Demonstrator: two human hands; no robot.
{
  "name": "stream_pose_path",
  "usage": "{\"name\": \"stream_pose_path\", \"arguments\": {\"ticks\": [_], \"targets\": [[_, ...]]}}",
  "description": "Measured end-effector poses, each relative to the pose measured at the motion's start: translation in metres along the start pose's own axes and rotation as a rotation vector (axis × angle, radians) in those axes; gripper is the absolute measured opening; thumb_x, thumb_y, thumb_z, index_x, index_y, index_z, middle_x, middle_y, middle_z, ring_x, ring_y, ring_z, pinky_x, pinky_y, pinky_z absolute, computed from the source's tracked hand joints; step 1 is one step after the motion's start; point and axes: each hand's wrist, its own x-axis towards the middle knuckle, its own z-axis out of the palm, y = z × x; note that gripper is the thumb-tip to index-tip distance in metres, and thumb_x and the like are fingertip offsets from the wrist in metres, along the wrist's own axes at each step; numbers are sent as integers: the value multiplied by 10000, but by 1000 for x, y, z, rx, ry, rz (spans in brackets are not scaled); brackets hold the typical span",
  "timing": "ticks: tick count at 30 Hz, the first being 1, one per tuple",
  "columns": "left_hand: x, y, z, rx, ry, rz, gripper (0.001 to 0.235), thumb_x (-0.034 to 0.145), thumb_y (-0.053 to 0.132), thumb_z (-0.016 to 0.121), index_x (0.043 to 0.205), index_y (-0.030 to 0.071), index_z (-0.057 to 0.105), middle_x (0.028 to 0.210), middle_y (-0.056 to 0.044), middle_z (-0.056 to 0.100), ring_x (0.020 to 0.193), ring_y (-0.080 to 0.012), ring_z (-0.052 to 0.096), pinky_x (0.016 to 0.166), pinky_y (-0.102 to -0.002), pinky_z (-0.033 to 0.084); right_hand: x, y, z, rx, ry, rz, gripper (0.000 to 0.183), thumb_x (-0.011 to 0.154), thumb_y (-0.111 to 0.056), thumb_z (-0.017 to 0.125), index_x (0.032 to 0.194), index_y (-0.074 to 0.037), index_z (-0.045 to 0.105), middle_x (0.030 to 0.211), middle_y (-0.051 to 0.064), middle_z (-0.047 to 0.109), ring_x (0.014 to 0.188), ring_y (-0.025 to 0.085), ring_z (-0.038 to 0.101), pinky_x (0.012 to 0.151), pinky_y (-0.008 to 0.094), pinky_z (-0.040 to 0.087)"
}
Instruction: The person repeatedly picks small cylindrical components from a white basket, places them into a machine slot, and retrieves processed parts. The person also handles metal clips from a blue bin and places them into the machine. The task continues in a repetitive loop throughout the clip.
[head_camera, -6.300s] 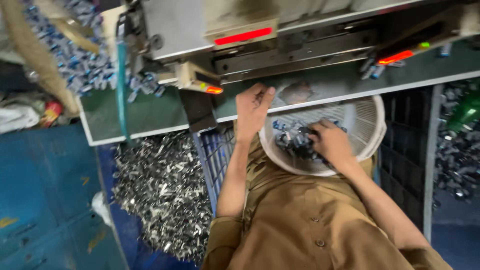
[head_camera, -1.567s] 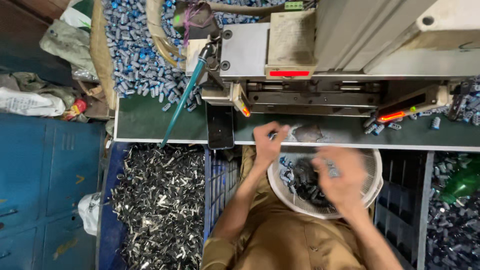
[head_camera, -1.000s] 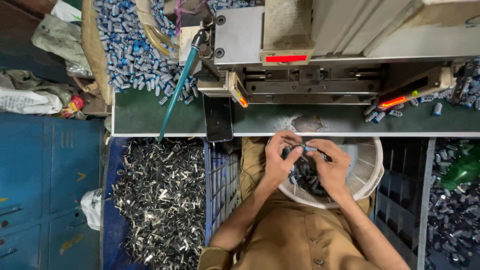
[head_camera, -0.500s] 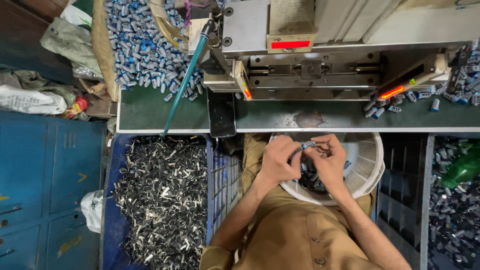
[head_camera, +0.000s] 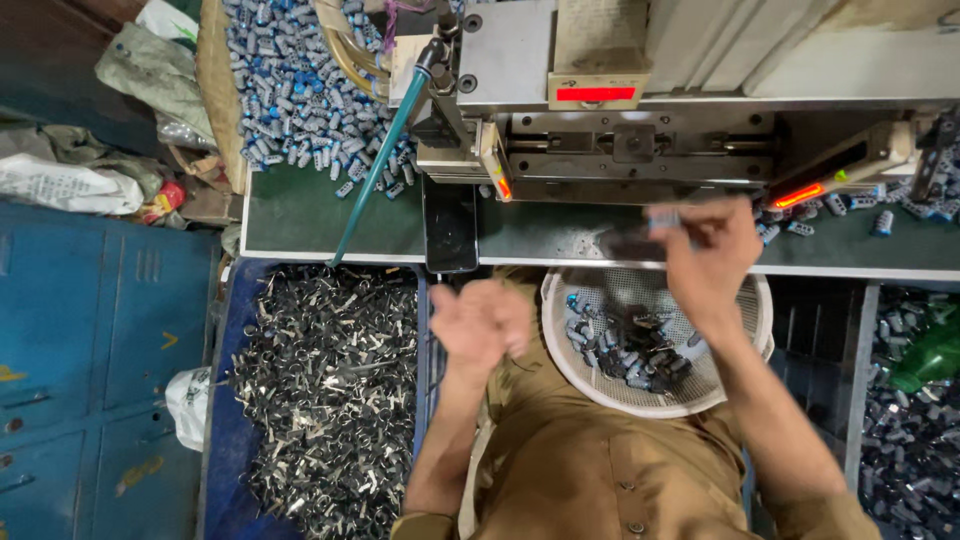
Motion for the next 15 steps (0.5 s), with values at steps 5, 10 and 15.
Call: {"name": "stream_pose_path", "arguments": {"ticks": [5,10,15], "targets": [[31,-40,-29,801,127,-9,503,1014,500,580,963,18,713,843,-86,700,697,-149,633,606,-290,498,76,0,21,-282,-104,-298,289,913,225,580,1111,14,574,1112,164,740,959,254,745,801,321,621],[77,-50,-41,1269,207,103,306,941,299,702,892,-4,707,751,-59,677,663,-105,605,613,-277,472,95,5,25,-490,-178,-337,216,848,110,668,993,-49,691,993,100,751,932,291,731,829,408,588],[115,-67,-40,1727,361,40,275,876,285,768,806,22,729,608,-76,598,541,-99,534,528,-293,413,108,-21,14,-626,-298,-367,190,859,73,696,982,-70,720,974,92,761,923,317,721,871,466,557]]}}
